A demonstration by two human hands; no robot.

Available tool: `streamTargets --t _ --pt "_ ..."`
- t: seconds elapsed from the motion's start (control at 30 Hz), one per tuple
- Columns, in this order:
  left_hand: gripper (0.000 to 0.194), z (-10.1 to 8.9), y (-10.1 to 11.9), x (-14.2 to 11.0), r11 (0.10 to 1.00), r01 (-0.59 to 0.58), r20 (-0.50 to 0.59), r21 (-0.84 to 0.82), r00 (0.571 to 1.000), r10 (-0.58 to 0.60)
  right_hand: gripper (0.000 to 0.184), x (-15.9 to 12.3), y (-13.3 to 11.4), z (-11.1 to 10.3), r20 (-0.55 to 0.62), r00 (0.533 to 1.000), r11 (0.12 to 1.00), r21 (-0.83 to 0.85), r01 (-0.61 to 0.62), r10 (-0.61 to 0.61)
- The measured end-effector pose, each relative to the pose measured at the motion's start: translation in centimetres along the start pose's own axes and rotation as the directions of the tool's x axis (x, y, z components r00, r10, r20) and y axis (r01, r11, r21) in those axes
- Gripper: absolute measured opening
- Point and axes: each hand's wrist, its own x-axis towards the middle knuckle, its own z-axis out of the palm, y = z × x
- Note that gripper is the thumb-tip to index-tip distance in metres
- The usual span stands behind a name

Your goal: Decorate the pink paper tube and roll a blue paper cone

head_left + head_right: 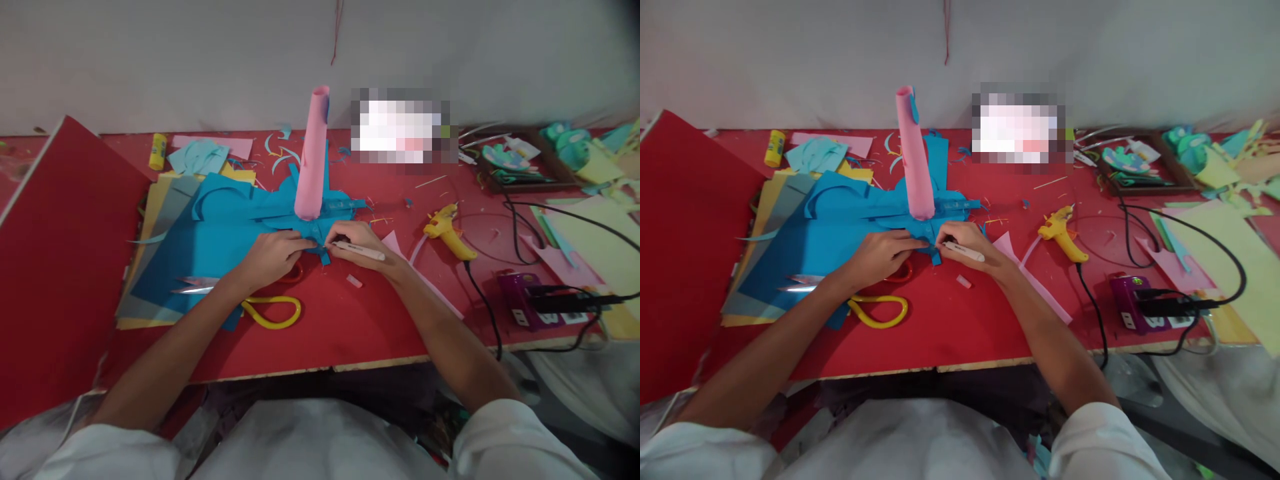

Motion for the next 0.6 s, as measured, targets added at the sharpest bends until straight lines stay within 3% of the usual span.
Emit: streamTargets --t 0.17,0.27,0.37,0.43,0.53,0.6 --pt "0.043 0.0 0.0 0.0 1.0 -0.007 -0.006 0.01 1.0 0.007 0.01 0.1 -0.4 -0.1 -0.033 0.998 0.998 -0.043 0.055 -0.057" --pt "0.04 -0.1 0.3 -0.3 0.999 -0.02 -0.083 0.046 0.996 0.024 0.01 0.1 -0.1 0.3 -0.07 0.994 0.994 -0.082 0.078 -0.084" --pt "0.04 -0.2 1.1 -0.7 0.991 -0.08 -0.171 0.103 0.98 0.097 0.009 0.0 0.1 0.8 -0.096 0.987 0.984 -0.136 0.115 -0.129" --pt "0.04 -0.2 2.0 -1.0 0.979 -0.174 -0.158 0.107 0.969 0.189 0.01 -0.1 -0.2 1.0 -0.089 0.982 0.972 -0.177 0.152 -0.169" --pt "0.042 0.1 3.6 -1.0 0.953 -0.301 -0.107 -0.008 0.948 0.299 0.013 -0.2 -1.1 1.3 -0.076 0.977 0.958 -0.229 0.176 -0.197" --pt "0.043 0.3 4.4 -0.9 0.945 -0.306 -0.097 -0.114 0.95 0.296 0.014 -0.2 -1.5 1.5 -0.076 0.977 0.954 -0.245 0.174 -0.198"
